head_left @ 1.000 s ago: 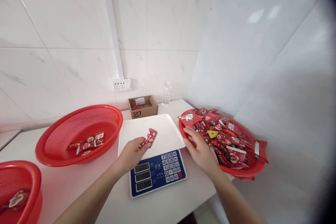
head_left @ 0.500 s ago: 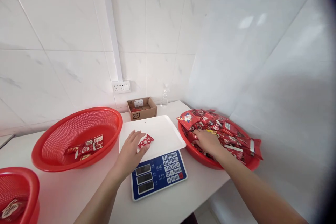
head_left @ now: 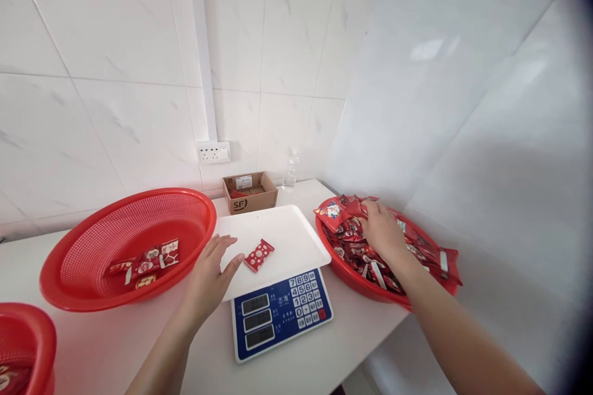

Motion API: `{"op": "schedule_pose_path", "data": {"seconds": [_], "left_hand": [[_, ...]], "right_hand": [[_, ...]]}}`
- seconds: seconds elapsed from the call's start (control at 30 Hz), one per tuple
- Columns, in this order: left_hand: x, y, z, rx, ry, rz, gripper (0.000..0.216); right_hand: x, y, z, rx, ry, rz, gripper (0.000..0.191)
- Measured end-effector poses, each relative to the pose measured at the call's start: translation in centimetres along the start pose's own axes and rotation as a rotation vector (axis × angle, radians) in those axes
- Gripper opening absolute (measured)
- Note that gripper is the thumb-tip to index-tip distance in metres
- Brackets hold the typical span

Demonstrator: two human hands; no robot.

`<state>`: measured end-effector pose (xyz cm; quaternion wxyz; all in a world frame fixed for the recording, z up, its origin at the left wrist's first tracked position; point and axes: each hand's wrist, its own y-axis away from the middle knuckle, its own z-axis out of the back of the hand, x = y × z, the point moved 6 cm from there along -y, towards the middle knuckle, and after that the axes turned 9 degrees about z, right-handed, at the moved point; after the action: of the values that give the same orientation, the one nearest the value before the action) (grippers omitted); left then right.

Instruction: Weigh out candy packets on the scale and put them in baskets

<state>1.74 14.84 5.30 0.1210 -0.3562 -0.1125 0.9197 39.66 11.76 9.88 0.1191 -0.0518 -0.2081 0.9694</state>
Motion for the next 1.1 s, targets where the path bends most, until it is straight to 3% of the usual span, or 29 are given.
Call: {"op": "schedule_pose_path", "data": {"seconds": [0.07, 0.1, 0.23, 0.33, 0.47, 0.67, 0.77, 0.97, 1.1], "left_hand": [[0.3, -0.1, 0.2, 0.0, 0.015, 0.005, 0.045], [0.4, -0.2, 0.4, 0.0, 0.022, 0.006, 0.045], [0.2, -0.2, 1.0, 0.016, 0.047, 0.005, 0.042], [-0.3, -0.1, 1.2, 0.052, 0.066, -0.013, 0.041], [-0.8, 0.1, 1.6, 0.049, 0.07, -0.037, 0.04], [-0.7, 0.2, 2.9, -0.012, 0.056, -0.014, 0.04], [-0.7, 0.3, 3.2, -0.009, 0.043, -0.02, 0.041], [-1.0, 0.6, 2.9, 0.013, 0.06, -0.076, 0.038], [-1.1, 0.6, 2.7, 0.018, 0.066, -0.098, 0.038]], "right_hand": [[0.7, 0.2, 0.6, -0.026, 0.051, 0.017, 0.038], [1.1, 0.4, 0.4, 0.037, 0.044, 0.039, 0.037], [3.5, 2.0, -3.7, 0.558, -0.105, 0.188, 0.039], [4.0, 2.9, -6.2, 0.716, 0.029, 0.218, 0.057], [3.9, 2.6, -7.6, 0.702, 0.168, 0.258, 0.063], [3.2, 1.3, -6.3, 0.61, 0.083, 0.344, 0.054], [2.1, 0.3, -4.5, 0.52, -0.048, 0.29, 0.045], [0.2, -1.5, -0.9, 0.314, -0.127, 0.137, 0.046], [0.1, -1.3, -0.2, 0.295, -0.099, 0.079, 0.046]]}}
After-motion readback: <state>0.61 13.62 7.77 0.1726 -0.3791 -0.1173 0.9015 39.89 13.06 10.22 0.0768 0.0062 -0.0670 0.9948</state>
